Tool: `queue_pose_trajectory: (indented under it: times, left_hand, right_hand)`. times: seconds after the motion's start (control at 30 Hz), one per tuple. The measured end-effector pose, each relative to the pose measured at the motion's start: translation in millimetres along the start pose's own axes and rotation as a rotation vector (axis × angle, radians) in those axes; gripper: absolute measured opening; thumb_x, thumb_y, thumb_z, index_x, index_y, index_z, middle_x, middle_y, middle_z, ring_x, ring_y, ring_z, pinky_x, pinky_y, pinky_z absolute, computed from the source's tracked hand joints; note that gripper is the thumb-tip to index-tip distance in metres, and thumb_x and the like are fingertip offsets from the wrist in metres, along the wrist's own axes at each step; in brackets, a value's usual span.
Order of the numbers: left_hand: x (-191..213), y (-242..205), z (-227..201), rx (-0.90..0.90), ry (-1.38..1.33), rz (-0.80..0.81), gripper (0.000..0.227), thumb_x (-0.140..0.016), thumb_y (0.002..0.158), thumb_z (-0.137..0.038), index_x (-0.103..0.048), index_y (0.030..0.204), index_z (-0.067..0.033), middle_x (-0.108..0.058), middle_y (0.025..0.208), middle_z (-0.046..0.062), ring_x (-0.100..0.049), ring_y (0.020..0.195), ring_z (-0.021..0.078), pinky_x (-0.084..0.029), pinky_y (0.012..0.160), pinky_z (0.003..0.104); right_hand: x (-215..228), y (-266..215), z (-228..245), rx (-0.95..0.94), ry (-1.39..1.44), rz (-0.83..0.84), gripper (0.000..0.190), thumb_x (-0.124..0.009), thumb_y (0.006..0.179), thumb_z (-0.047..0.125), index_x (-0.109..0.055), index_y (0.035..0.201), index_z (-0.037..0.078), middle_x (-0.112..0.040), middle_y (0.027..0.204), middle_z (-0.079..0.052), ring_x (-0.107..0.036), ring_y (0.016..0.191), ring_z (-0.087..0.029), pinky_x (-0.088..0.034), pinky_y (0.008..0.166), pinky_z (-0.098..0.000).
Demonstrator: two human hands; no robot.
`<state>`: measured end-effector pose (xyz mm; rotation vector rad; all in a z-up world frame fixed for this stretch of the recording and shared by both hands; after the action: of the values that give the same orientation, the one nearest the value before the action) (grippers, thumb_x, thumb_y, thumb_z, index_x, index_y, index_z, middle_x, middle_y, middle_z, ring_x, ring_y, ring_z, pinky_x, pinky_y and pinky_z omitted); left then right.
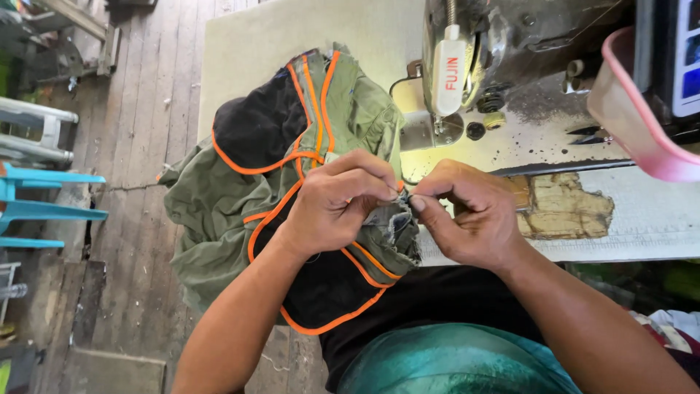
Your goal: Trimming excess threads from a garment using snips at a sewing workstation.
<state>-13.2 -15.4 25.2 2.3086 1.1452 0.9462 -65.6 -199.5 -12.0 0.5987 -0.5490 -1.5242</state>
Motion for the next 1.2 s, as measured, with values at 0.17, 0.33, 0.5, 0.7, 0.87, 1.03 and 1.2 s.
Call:
queue_pose_trajectory:
  times: [0.17, 0.33, 0.5, 0.7, 0.87, 1.03, 1.2]
  left_hand:
    - [9, 11, -22, 0.130, -0.114, 0.156, 0.018, -0.062, 0.100, -0.018, -0.069, 0.091, -0.0034, -0.066, 0.096, 0.011, -0.056, 0.074, 0.0174, -0.052, 0.065, 0.032]
    - [-2, 23, -47, 0.239, 0.194, 0.187, 0.012, -0.066, 0.096, -0.017, -0.064, 0.090, -0.0074, -0.058, 0.092, 0.005, -0.059, 0.083, 0.0195, -0.048, 0.079, 0.031]
    - [-9, 20, -38, 0.288, 0.292, 0.305, 0.014, -0.062, 0.086, 0.000, -0.066, 0.096, -0.0083, -0.058, 0.094, 0.009, -0.062, 0.086, 0.0273, -0.047, 0.081, 0.036]
    - [-26, 12, -35, 0.174, 0.237, 0.201, 0.012, -0.050, 0.086, 0.007, -0.058, 0.087, -0.0023, -0.054, 0.097, 0.011, -0.057, 0.089, 0.0249, -0.048, 0.081, 0.032]
    - [-40, 2, -17, 0.326, 0.105, 0.111, 0.018, -0.057, 0.074, 0.006, -0.066, 0.076, -0.0087, -0.055, 0.080, 0.003, -0.054, 0.073, 0.0152, -0.043, 0.062, 0.026]
    - [-49, -12, -1, 0.380, -0.011, 0.009, 0.007, -0.069, 0.074, -0.004, -0.066, 0.076, -0.0103, -0.056, 0.069, 0.005, -0.062, 0.061, 0.0189, -0.051, 0.059, 0.030]
    - [-58, -14, -9, 0.263, 0.109, -0.044, 0.008, -0.067, 0.076, -0.002, -0.063, 0.078, -0.0085, -0.051, 0.068, 0.006, -0.059, 0.057, 0.0238, -0.050, 0.055, 0.031]
  right_hand:
    - [1, -3, -5, 0.057, 0.019, -0.028, 0.012, -0.071, 0.086, -0.009, -0.068, 0.076, -0.003, -0.058, 0.062, -0.011, -0.052, 0.051, -0.016, -0.050, 0.050, -0.0287]
    - [-2, -11, 4, 0.074, -0.246, 0.092, 0.004, -0.066, 0.094, 0.005, -0.063, 0.095, 0.002, -0.066, 0.082, -0.011, -0.060, 0.068, -0.020, -0.047, 0.066, -0.0316]
    - [5, -14, 8, 0.074, -0.248, 0.072, 0.008, -0.060, 0.097, 0.009, -0.065, 0.096, 0.002, -0.067, 0.085, -0.012, -0.062, 0.072, -0.024, -0.049, 0.072, -0.0336]
    - [19, -26, 12, 0.043, -0.282, 0.149, 0.012, -0.063, 0.098, 0.011, -0.067, 0.098, 0.000, -0.070, 0.089, -0.013, -0.065, 0.075, -0.025, -0.052, 0.072, -0.0346]
    - [25, -39, 6, 0.059, -0.350, 0.110, 0.007, -0.067, 0.094, 0.005, -0.065, 0.094, -0.002, -0.070, 0.089, -0.016, -0.069, 0.077, -0.027, -0.055, 0.073, -0.0350]
    - [28, -38, -3, 0.004, -0.198, 0.081, 0.006, -0.075, 0.087, 0.000, -0.070, 0.085, -0.001, -0.066, 0.076, -0.014, -0.064, 0.064, -0.028, -0.054, 0.063, -0.0356]
    - [25, -33, -1, 0.016, -0.159, 0.101, 0.011, -0.073, 0.089, -0.002, -0.066, 0.081, -0.002, -0.062, 0.073, -0.014, -0.061, 0.062, -0.027, -0.052, 0.061, -0.0341]
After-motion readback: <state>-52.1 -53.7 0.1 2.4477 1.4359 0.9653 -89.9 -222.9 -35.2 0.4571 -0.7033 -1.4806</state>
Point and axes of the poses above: each hand's wrist, its own y-axis towards the middle knuckle, its own x-axis out of the back of the hand, z = x × y, the point moved 2 cm from there along y, towards the middle knuckle
